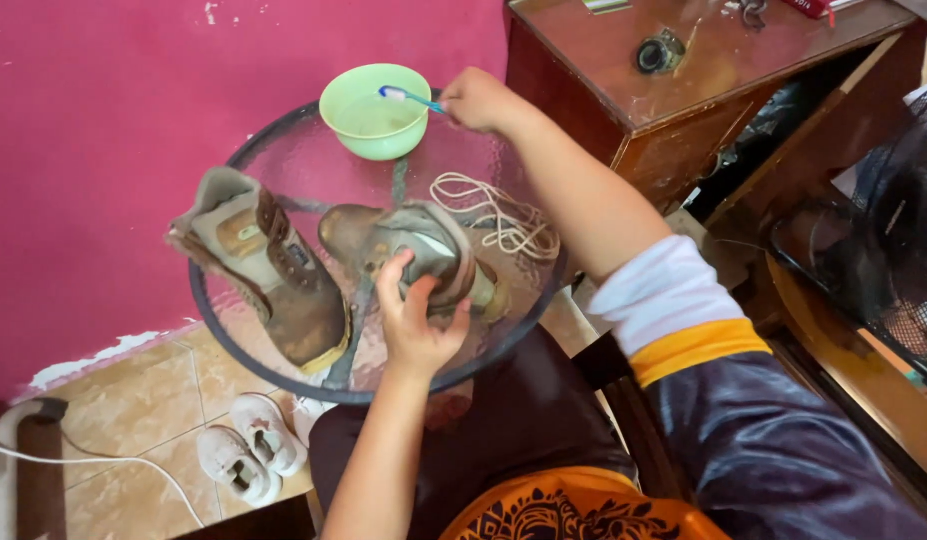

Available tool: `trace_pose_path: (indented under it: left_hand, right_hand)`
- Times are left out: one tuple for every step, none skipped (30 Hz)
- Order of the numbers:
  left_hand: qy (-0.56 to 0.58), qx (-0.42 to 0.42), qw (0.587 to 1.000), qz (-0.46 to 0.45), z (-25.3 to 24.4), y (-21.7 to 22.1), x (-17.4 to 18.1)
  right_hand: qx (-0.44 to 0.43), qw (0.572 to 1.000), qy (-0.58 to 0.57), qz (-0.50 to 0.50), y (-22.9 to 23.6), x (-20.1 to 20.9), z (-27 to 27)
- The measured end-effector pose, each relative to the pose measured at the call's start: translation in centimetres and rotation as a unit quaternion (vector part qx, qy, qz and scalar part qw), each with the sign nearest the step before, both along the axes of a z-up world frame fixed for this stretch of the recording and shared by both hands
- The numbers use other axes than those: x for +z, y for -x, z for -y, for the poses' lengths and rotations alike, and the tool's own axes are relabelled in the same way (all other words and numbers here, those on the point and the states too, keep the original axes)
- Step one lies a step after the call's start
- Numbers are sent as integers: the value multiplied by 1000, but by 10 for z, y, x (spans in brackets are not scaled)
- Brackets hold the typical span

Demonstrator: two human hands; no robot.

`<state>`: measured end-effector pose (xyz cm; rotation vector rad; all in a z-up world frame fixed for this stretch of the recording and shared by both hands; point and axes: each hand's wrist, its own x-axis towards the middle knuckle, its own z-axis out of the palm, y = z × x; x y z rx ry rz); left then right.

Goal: Cleaning a pair of boots using a toothbrush and a bowl of cleaning solution on a glass table.

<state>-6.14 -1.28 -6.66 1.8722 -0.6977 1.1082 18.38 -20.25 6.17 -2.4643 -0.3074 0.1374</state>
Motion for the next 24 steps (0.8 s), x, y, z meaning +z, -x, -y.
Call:
trace_pose_path:
  left_hand:
    - [0,2,1000,2,-3,2,0]
    - [4,-22,1000,2,-4,2,0]
    - [8,-47,999,2,-5,1,1]
    - [7,-48,999,4,-4,-1,5]
    - [32,-53,998,14,-1,-4,9]
    - [56,-60,996,20,1,-5,10]
    - [54,-63,996,18,-1,-7,13]
    - [44,-77,996,-28,-2,-10,18]
    - [34,-91,993,-73,-3,-14,23]
    - [36,-93,993,-71,-7,-18,30]
    - [27,-125,986,-106,-11,-22,38]
    - [16,-157,977,-141,-16,-26,47]
    - [16,-158,978,-137,-15,-29,47]
    - [-8,-172,974,-145,-15,-31,47]
    - [-32,-186,970,-152,-16,-34,48]
    - [-34,-184,971,-148,-15,-30,50]
    - [-46,-173,971,-156,-14,-26,53]
    - [-59,-160,971,-167,-15,-19,53]
    - [-60,-156,972,-167,-15,-20,50]
    - [-55,-152,973,-162,-16,-21,47]
    - [-50,-148,975,-156,-17,-22,44]
    - [-49,-149,975,-156,-16,-21,43]
    - [-48,-141,975,-163,-15,-19,43]
    - [-47,-135,976,-167,-13,-19,43]
  right_hand:
    - [2,1000,0,2,27,3,5]
    - [-5,997,-73,-22,54,8,12]
    - [-12,988,-146,-47,79,13,20]
    - [-13,988,-147,-44,95,3,27]
    - [-5,969,-244,-48,109,-8,36]
    - [2,939,-340,-54,125,-22,44]
    - [-2,938,-342,-54,148,-22,50]
    - [68,938,-339,-34,169,-19,55]
    - [137,933,-333,-13,190,-16,61]
    - [136,934,-331,-11,199,-21,64]
    - [155,943,-295,28,207,-26,67]
    - [174,948,-258,68,215,-31,70]
    - [174,948,-256,71,225,-32,64]
    - [194,946,-194,174,234,-34,58]
    - [211,929,-128,275,242,-36,51]
    - [213,928,-129,278,242,-43,53]
    - [198,906,-24,373,240,-49,55]
    - [179,868,77,457,240,-59,55]
    - [181,867,74,458,228,-64,69]
    - [190,866,61,458,217,-72,82]
    - [200,864,47,459,207,-80,94]
    - [200,864,48,459,205,-85,94]
    - [196,862,43,465,204,-89,94]
    - [192,859,41,472,201,-92,96]
